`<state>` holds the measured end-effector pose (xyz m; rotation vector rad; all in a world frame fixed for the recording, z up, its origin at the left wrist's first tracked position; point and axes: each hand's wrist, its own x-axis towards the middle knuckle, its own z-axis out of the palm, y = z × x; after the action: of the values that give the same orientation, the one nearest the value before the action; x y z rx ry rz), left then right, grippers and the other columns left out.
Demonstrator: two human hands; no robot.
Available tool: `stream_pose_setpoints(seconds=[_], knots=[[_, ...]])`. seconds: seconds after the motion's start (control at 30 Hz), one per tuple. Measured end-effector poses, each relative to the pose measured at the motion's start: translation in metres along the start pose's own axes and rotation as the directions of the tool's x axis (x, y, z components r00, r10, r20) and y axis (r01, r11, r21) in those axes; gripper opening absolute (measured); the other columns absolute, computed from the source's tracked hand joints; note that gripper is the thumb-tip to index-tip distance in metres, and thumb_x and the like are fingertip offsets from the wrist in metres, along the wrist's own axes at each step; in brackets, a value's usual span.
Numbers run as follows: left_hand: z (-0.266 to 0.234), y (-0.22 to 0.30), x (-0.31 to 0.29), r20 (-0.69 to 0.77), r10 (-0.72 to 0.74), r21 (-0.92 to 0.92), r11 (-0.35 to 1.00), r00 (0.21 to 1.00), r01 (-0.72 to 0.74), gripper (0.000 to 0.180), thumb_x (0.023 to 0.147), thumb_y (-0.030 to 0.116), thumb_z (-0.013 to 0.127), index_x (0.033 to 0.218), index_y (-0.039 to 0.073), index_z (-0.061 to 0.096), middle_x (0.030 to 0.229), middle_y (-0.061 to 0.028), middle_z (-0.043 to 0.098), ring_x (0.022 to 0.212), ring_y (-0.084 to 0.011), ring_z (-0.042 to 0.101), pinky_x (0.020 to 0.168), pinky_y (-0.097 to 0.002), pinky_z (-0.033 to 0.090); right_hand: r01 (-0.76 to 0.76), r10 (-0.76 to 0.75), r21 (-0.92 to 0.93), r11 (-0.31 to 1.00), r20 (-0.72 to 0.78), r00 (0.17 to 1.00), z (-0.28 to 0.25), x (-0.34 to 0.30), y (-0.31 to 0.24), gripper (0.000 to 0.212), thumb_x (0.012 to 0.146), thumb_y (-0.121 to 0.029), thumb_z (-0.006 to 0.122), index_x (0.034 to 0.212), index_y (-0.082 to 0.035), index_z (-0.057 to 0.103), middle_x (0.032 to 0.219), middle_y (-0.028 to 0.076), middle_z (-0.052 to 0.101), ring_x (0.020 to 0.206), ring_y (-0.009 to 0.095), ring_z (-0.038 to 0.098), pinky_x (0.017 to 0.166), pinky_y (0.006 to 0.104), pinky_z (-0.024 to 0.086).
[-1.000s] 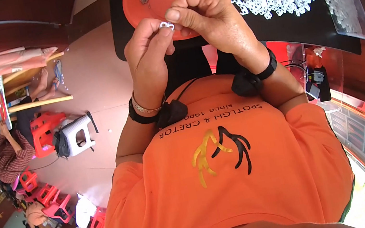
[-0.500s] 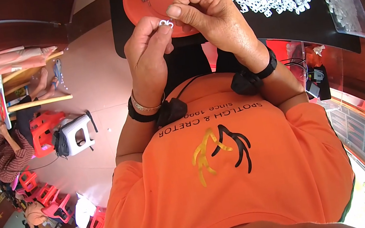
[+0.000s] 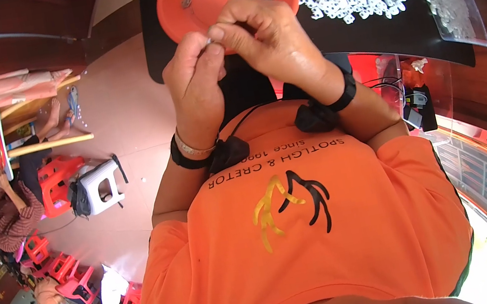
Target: The recorder is manually assembling small white plastic components by inserting metal pins into them at a workspace.
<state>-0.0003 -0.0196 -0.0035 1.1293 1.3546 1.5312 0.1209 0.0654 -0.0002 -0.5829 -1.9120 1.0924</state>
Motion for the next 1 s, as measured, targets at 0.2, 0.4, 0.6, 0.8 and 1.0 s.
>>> stream_pose_setpoints(seconds=[0.2,0.4,0.6,0.8,1.0], knots=[[-0.002,0.002,0.001,0.028,-0.056,0.064,0.996,0.998,0.054,0.013,0.089,0.011,0.049,0.079,0.002,0.052,0.064,0.0013,0.043,0.06,-0.0067,0.038,0.056,-0.0222,0.032,-0.094,0.09,0.057,0.994,0.08,0.993,-0.009,0.0,0.001,0.016,0.084,-0.017,0.067,0.076,-0.003,0.062,0.065,0.01,0.06,0.056,0.022,0.058,0.053,0.0309,0.045],[-0.002,0.001,0.005,-0.02,-0.036,-0.165,0.986,0.999,0.032,0.011,0.088,0.007,0.051,0.08,0.0,0.053,0.064,-0.0012,0.048,0.058,-0.0078,0.042,0.056,-0.0227,0.034,-0.093,0.055,-0.247,0.965,-0.157,0.986,-0.071,0.005,0.017,0.012,0.086,-0.011,0.066,0.091,0.0,0.067,0.081,0.005,0.067,0.076,0.011,0.062,0.069,0.0231,0.048],[0.001,-0.002,0.006,0.025,-0.049,-0.166,0.985,0.998,0.053,0.012,0.089,0.007,0.049,0.079,0.0,0.052,0.062,-0.0015,0.048,0.057,-0.0084,0.043,0.056,-0.0229,0.035,-0.078,0.025,-0.818,0.571,-0.078,0.997,-0.116,0.0,0.028,0.018,0.079,-0.024,0.068,0.092,-0.012,0.07,0.089,0.004,0.066,0.072,0.023,0.062,0.066,0.033,0.05],[0.003,-0.001,0.006,0.042,-0.043,-0.154,0.987,0.998,0.049,0.012,0.089,0.007,0.049,0.079,0.0,0.053,0.062,-0.0016,0.049,0.057,-0.0084,0.043,0.055,-0.0229,0.035,-0.022,-0.004,-0.889,0.456,-0.027,1.0,-0.112,0.001,0.041,0.014,0.078,-0.022,0.067,0.088,-0.012,0.069,0.086,0.005,0.063,0.079,0.025,0.062,0.068,0.0357,0.05],[0.005,0.001,0.005,0.071,-0.033,-0.15,0.988,0.997,0.044,0.012,0.089,0.007,0.05,0.08,0.0,0.053,0.062,-0.0013,0.049,0.057,-0.0081,0.043,0.055,-0.0227,0.035,-0.181,0.08,-0.621,0.763,-0.187,0.979,-0.11,0.007,0.029,0.015,0.082,-0.014,0.064,0.094,-0.005,0.068,0.084,0.009,0.066,0.079,0.022,0.064,0.068,0.0306,0.049]])
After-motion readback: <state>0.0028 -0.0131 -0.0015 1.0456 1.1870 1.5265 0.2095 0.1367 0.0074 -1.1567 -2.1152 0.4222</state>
